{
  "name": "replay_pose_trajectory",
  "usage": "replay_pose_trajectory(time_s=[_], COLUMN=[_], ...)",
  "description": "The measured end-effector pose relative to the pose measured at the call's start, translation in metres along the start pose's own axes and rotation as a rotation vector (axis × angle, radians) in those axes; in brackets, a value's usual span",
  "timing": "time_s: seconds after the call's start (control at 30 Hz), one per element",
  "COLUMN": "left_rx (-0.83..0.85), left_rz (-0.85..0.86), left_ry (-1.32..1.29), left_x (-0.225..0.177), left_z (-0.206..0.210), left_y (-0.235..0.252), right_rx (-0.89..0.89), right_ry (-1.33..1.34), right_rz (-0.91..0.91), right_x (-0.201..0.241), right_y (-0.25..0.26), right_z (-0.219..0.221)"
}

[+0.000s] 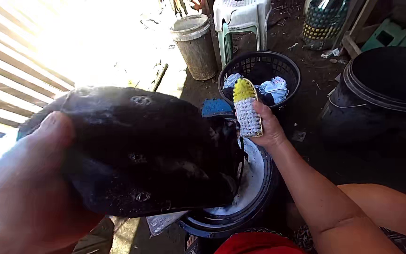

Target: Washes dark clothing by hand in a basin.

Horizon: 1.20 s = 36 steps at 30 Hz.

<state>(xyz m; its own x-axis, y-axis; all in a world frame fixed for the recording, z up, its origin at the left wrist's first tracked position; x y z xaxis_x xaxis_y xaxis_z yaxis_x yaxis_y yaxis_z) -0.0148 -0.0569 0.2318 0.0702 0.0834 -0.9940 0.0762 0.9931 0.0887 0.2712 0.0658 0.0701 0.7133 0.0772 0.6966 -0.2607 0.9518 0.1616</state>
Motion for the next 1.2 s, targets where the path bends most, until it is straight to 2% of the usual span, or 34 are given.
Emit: replay_pose_trajectory(time_s=[0.1, 0.17, 0.23, 0.27, 0.3, 0.37, 0.4, 0.47, 0.6, 0.63, 0.67, 0.73, 0.83, 0.87, 0.9, 0.93, 0.97, 1.07, 1.1, 1.13, 1.2], left_rx=[-0.346, -0.443, -0.408, -0.351, -0.277, -0.131, -0.106, -0.100, -0.142, -0.166, -0.179, -0.187, -0.200, -0.204, -0.205, -0.206, -0.203, -0.216, -0.227, -0.242, -0.234], left_rz=[-0.147, -0.320, -0.489, -0.532, -0.520, -0.390, -0.321, -0.252, -0.137, -0.118, -0.126, -0.161, -0.178, -0.164, -0.154, -0.150, -0.156, -0.191, -0.201, -0.194, -0.182], left_ry=[0.039, 0.176, 0.457, 0.617, 0.778, 1.075, 1.178, 1.226, 1.139, 1.112, 1.083, 1.050, 1.045, 1.057, 1.066, 1.070, 1.071, 1.060, 1.054, 1.059, 1.071], left_x=[0.039, 0.087, 0.148, 0.180, 0.209, 0.259, 0.278, 0.302, 0.323, 0.326, 0.328, 0.329, 0.332, 0.333, 0.334, 0.334, 0.335, 0.333, 0.330, 0.329, 0.329], left_z=[-0.037, -0.068, -0.105, -0.124, -0.142, -0.177, -0.191, -0.203, -0.203, -0.204, -0.203, -0.199, -0.195, -0.195, -0.195, -0.196, -0.197, -0.195, -0.193, -0.193, -0.196], left_y=[-0.023, -0.035, -0.049, -0.057, -0.065, -0.081, -0.088, -0.100, -0.111, -0.112, -0.113, -0.113, -0.112, -0.112, -0.111, -0.111, -0.111, -0.113, -0.115, -0.114, -0.112], right_rx=[-0.080, -0.151, -0.231, -0.248, -0.243, -0.164, -0.111, 0.020, 0.542, 0.636, 0.646, 0.495, 0.084, -0.007, -0.047, -0.036, 0.025, 0.401, 0.525, 0.605, 0.550], right_ry=[-0.004, -0.049, -0.256, -0.463, -0.715, -1.148, -1.258, -1.344, -1.278, -1.281, -1.316, -1.453, -1.657, -1.727, -1.770, -1.766, -1.726, -1.468, -1.384, -1.347, -1.403], right_rz=[-0.149, -0.184, -0.123, -0.049, 0.056, 0.290, 0.386, 0.484, 0.483, 0.488, 0.476, 0.468, 0.649, 0.690, 0.713, 0.710, 0.682, 0.499, 0.472, 0.466, 0.472], right_x=[0.014, -0.001, -0.035, -0.058, -0.084, -0.144, -0.174, -0.232, -0.309, -0.320, -0.326, -0.318, -0.286, -0.280, -0.279, -0.282, -0.288, -0.313, -0.322, -0.329, -0.334], right_y=[0.019, 0.037, 0.057, 0.065, 0.071, 0.074, 0.070, 0.048, -0.019, -0.028, -0.032, -0.025, 0.001, 0.008, 0.013, 0.017, 0.017, 0.000, -0.005, -0.003, 0.015], right_z=[0.015, 0.018, 0.012, 0.005, -0.003, -0.017, -0.017, 0.007, 0.107, 0.113, 0.106, 0.059, -0.055, -0.085, -0.097, -0.088, -0.059, 0.082, 0.116, 0.132, 0.114])
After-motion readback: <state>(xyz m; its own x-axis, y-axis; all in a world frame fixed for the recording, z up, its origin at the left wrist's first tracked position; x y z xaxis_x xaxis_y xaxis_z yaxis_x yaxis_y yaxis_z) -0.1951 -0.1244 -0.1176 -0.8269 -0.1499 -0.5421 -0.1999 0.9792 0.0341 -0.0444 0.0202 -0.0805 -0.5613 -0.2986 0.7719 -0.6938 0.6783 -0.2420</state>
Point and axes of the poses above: each hand's wrist, its own y-axis towards the middle knuckle, its own z-axis out of the palm, x = y × z, the point moved 1 cm from there along y, towards the middle knuckle, and after that the axes turned 4 degrees about -y, right-handed, at the moved point
